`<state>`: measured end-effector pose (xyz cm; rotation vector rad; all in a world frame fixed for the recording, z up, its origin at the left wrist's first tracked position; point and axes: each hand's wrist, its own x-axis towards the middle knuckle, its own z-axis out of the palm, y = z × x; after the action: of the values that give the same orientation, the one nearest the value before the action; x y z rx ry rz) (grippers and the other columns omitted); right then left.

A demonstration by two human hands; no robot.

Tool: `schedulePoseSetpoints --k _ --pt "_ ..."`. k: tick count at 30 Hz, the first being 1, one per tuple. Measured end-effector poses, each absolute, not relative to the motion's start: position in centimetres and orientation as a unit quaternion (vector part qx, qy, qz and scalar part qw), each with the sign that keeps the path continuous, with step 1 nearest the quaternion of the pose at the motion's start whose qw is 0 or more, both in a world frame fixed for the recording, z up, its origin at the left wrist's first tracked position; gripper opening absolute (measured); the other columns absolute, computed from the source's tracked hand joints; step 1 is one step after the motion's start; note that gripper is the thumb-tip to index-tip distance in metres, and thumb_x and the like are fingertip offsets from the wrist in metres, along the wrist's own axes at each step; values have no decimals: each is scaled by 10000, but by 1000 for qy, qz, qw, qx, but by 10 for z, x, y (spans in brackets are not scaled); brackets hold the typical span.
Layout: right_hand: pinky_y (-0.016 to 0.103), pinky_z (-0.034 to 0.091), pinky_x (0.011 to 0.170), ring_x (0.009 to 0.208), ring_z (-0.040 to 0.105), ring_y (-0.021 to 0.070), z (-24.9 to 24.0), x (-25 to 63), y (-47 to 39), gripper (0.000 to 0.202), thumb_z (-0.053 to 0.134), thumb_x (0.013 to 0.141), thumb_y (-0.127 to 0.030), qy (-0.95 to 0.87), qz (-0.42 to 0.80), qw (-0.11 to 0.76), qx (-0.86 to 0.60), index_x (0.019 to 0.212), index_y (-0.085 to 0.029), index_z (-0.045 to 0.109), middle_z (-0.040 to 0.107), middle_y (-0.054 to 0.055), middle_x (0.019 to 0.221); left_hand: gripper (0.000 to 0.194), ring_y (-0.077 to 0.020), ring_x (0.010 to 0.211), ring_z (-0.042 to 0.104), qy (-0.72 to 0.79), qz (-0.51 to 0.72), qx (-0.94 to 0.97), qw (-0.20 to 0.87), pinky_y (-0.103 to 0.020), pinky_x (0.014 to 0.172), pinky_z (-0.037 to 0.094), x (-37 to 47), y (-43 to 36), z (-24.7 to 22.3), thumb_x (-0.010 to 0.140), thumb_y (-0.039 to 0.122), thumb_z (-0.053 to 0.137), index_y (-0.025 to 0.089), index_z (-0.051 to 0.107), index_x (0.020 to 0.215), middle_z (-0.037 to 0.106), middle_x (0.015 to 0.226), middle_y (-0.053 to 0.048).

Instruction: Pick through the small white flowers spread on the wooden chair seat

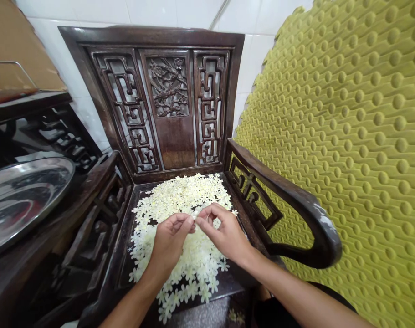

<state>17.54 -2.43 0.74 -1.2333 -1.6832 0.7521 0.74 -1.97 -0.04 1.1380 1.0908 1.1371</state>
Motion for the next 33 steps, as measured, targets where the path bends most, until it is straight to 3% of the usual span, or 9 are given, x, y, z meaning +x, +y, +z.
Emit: schedulePoseSetpoints --k 8,12,33 --pt "283 432 702 723 587 154 9 174 -28 119 609 924 -221 -716 282 430 -472 828 -197 676 634 3 762 205 -176 743 645 431 468 521 569 -295 734 528 5 -23 -2 850 341 703 151 743 786 718 749 -43" --pt "299 419 744 703 574 153 5 176 -27 116 613 917 -193 -731 249 425 -472 819 -202 675 632 -8 728 223 -197 758 671 420 459 481 618 -350 768 566 6 -23 -2 847 362 710 145 754 824 740 794 -62" --pt "305 415 776 723 595 150 6 174 -28 77 625 920 -221 -727 257 431 -468 870 -222 683 668 -20 771 191 -193 811 664 398 461 451 652 -356 799 579 3 -23 -5 853 343 716 156 755 833 732 828 -58"
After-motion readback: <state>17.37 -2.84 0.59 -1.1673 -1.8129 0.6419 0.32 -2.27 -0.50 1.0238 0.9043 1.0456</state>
